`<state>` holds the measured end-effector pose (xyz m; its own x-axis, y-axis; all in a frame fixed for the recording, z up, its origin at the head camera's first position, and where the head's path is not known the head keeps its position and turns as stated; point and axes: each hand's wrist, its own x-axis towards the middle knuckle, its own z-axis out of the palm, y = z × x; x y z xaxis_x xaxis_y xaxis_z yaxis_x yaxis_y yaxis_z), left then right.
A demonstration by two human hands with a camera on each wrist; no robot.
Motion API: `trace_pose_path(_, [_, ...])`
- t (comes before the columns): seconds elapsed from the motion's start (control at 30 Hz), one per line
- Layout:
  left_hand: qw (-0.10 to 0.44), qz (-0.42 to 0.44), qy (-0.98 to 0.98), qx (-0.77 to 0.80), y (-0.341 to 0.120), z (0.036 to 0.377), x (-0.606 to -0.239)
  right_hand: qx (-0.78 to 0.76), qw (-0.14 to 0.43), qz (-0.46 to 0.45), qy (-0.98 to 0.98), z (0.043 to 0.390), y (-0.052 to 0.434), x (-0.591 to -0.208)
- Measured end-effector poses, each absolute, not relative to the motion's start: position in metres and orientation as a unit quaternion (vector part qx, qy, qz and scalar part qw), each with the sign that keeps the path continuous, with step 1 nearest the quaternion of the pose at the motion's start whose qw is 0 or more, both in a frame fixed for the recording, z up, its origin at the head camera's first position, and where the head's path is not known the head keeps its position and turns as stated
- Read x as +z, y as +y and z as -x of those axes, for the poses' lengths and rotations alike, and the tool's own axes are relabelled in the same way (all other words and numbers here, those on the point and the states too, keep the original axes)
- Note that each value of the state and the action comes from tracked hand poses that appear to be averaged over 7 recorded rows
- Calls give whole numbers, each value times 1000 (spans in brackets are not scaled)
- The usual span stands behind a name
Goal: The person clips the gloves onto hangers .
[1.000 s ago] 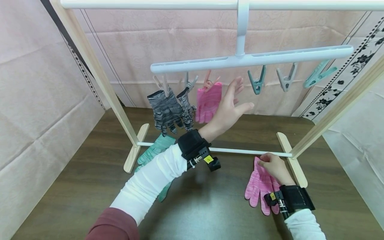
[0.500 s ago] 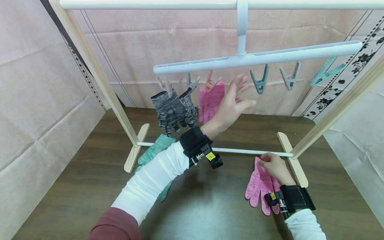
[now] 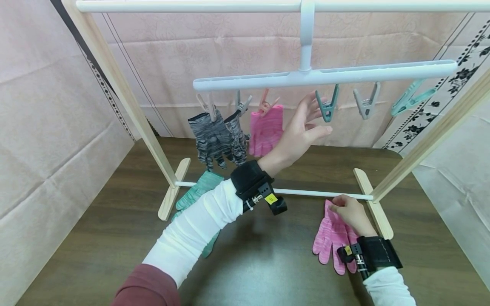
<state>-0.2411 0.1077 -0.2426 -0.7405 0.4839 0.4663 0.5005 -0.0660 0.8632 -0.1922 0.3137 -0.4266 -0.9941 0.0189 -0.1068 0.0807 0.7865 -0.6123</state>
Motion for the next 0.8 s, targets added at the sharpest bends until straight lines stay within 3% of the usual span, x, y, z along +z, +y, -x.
trace_pose_path(0.8, [30,345,-688,-638,112,242,-238,-332,65,-12,941,201,316,-429])
